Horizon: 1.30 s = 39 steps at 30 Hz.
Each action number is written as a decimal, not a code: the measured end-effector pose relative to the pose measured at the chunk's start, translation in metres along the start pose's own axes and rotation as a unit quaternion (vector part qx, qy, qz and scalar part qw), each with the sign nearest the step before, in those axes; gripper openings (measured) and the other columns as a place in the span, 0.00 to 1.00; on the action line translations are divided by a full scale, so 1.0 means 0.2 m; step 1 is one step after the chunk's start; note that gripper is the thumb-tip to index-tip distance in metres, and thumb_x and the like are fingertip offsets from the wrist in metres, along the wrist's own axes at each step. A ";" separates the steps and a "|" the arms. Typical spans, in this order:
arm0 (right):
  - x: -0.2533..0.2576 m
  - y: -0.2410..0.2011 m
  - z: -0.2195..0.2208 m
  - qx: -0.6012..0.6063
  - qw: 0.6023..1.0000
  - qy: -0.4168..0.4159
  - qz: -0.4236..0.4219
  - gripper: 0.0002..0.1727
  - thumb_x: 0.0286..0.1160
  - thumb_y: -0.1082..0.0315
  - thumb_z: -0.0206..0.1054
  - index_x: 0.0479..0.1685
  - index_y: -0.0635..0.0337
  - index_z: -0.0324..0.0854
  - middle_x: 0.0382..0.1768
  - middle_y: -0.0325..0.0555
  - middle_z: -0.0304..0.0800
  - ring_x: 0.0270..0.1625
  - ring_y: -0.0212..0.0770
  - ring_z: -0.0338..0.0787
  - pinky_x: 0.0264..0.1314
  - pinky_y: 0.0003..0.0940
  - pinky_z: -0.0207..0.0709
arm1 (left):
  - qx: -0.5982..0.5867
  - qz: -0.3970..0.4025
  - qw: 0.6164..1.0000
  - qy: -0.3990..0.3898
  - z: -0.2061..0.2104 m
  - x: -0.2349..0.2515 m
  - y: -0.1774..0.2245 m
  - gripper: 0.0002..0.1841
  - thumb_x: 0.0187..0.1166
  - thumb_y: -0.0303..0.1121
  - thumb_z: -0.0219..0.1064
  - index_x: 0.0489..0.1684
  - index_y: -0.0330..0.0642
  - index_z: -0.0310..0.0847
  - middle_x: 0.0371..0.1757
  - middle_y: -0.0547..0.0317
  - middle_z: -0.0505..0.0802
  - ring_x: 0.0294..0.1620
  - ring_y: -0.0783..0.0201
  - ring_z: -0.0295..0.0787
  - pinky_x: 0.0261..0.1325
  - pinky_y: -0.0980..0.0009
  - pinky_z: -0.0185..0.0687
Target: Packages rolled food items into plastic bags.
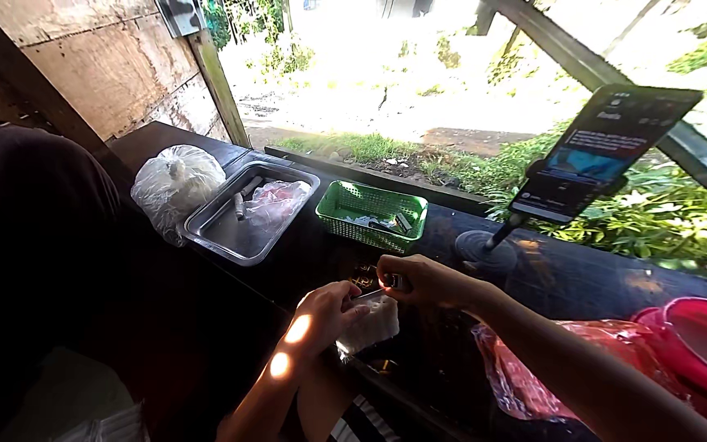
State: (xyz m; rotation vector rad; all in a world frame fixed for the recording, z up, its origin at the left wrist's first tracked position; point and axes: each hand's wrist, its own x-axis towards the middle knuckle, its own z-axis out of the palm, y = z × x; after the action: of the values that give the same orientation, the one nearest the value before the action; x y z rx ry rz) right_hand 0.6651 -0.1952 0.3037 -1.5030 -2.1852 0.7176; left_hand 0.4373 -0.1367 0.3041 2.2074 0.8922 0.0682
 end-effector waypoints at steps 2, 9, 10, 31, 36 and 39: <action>0.01 0.01 0.00 0.004 1.000 0.005 0.004 0.09 0.73 0.75 0.67 0.49 0.69 0.79 0.33 0.55 0.85 0.35 0.45 0.84 0.39 0.41 0.76 | 0.028 0.014 0.999 0.023 0.03 0.01 -0.01 0.16 0.87 0.41 0.65 0.55 0.36 0.89 0.51 0.46 0.91 0.56 0.52 0.88 0.64 0.53 0.78; 0.01 0.05 0.04 0.021 1.000 0.001 0.010 0.12 0.75 0.71 0.71 0.48 0.71 0.77 0.37 0.57 0.85 0.39 0.47 0.85 0.44 0.44 0.77 | 0.041 0.007 0.997 0.062 0.07 0.01 -0.01 0.14 0.86 0.37 0.65 0.48 0.35 0.91 0.47 0.47 0.92 0.54 0.52 0.89 0.62 0.54 0.79; 0.01 0.05 0.05 0.021 1.000 0.011 0.008 0.11 0.75 0.72 0.70 0.48 0.70 0.78 0.35 0.55 0.85 0.38 0.46 0.85 0.43 0.42 0.77 | 0.038 0.009 0.997 0.064 0.07 0.01 -0.01 0.14 0.86 0.37 0.65 0.48 0.35 0.92 0.46 0.47 0.92 0.53 0.53 0.89 0.62 0.55 0.79; 0.01 -0.12 0.06 0.275 0.896 0.328 0.121 0.09 0.83 0.70 0.61 0.52 0.64 0.71 0.33 0.39 0.86 0.35 0.27 0.88 0.44 0.24 0.84 | 0.053 -0.032 0.997 0.049 0.07 -0.01 0.05 0.15 0.88 0.37 0.61 0.50 0.35 0.91 0.48 0.46 0.92 0.55 0.52 0.89 0.62 0.53 0.78; 0.13 -0.19 0.19 0.232 0.909 0.336 0.084 0.14 0.81 0.61 0.61 0.49 0.64 0.74 0.29 0.38 0.84 0.31 0.27 0.83 0.39 0.28 0.77 | 0.057 -0.057 0.997 0.022 0.05 -0.02 0.09 0.15 0.89 0.37 0.61 0.52 0.35 0.90 0.51 0.46 0.92 0.58 0.51 0.88 0.64 0.52 0.77; 0.18 -0.20 0.22 0.200 0.924 0.299 0.132 0.15 0.84 0.59 0.62 0.49 0.64 0.77 0.28 0.40 0.82 0.31 0.32 0.83 0.40 0.33 0.77 | 0.062 -0.064 0.996 0.016 0.05 -0.02 0.10 0.15 0.89 0.36 0.61 0.54 0.35 0.90 0.53 0.46 0.91 0.59 0.51 0.88 0.65 0.52 0.77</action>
State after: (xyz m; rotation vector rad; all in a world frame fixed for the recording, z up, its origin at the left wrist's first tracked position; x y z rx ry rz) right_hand 0.5977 -0.1824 0.2941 -1.5468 -1.3122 0.6268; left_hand 0.4487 -0.1549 0.3110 2.2615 1.0795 -0.0138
